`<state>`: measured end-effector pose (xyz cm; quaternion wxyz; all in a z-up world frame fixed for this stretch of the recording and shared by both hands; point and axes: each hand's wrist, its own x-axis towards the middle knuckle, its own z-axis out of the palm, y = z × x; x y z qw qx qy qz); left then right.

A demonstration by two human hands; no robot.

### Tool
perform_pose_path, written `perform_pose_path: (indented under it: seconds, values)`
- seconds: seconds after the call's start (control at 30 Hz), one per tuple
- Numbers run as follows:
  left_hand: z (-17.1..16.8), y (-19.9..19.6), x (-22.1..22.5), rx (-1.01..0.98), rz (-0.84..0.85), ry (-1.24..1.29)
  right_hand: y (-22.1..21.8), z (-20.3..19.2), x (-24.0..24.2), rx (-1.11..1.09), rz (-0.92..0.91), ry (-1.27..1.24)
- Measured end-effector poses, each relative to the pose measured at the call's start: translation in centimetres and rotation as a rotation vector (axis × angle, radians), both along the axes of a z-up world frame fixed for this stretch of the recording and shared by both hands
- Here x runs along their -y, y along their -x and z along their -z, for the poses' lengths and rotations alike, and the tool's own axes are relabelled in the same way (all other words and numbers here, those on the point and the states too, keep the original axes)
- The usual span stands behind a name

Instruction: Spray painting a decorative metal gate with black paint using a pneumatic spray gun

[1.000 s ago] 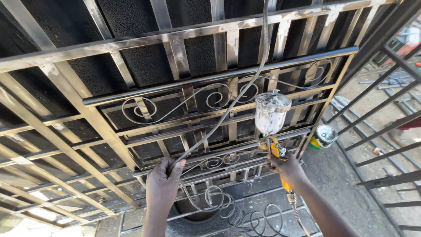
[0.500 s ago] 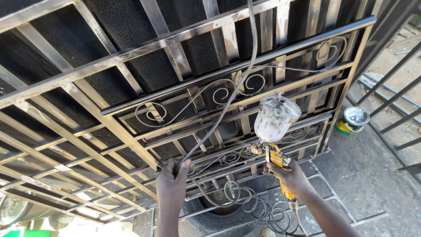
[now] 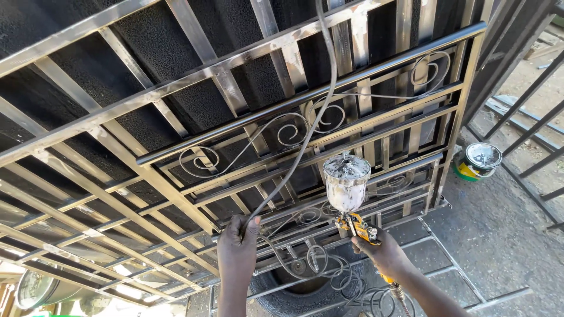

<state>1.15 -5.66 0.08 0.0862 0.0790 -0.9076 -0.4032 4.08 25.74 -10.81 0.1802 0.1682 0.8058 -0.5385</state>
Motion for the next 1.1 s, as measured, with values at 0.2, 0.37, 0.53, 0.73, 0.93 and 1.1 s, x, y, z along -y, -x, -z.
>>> perform_pose_path:
  seconds: [0.2, 0.37, 0.53, 0.73, 0.93, 1.1]
  values:
    - [-0.4, -0.3, -1.5, 0.046, -0.025, -0.003, -0.2, -2.4, 1.1, -0.136, 0.041, 0.150]
    - [-0.4, -0.3, -3.1, 0.093, -0.027, -0.003, -0.1, -3.3, 1.8, -0.035, 0.082, 0.089]
    - [0.4, -0.5, -4.7, 0.227, -0.024, -0.011, -0.7, -1.7, 1.7, -0.172, -0.059, -0.025]
    - [0.6, -1.0, -5.5, 0.115, 0.012, -0.033, -1.4, -1.4, 1.8, 0.023, -0.037, -0.106]
    - [-2.8, -2.2, -7.4, 0.340, 0.039, -0.142, -2.9, -8.1, 4.4, -0.017, 0.074, -0.053]
    - [-1.2, -1.6, -6.3, -0.002, 0.144, -0.279, -4.5, -10.4, 7.4, 0.018, 0.115, 0.216]
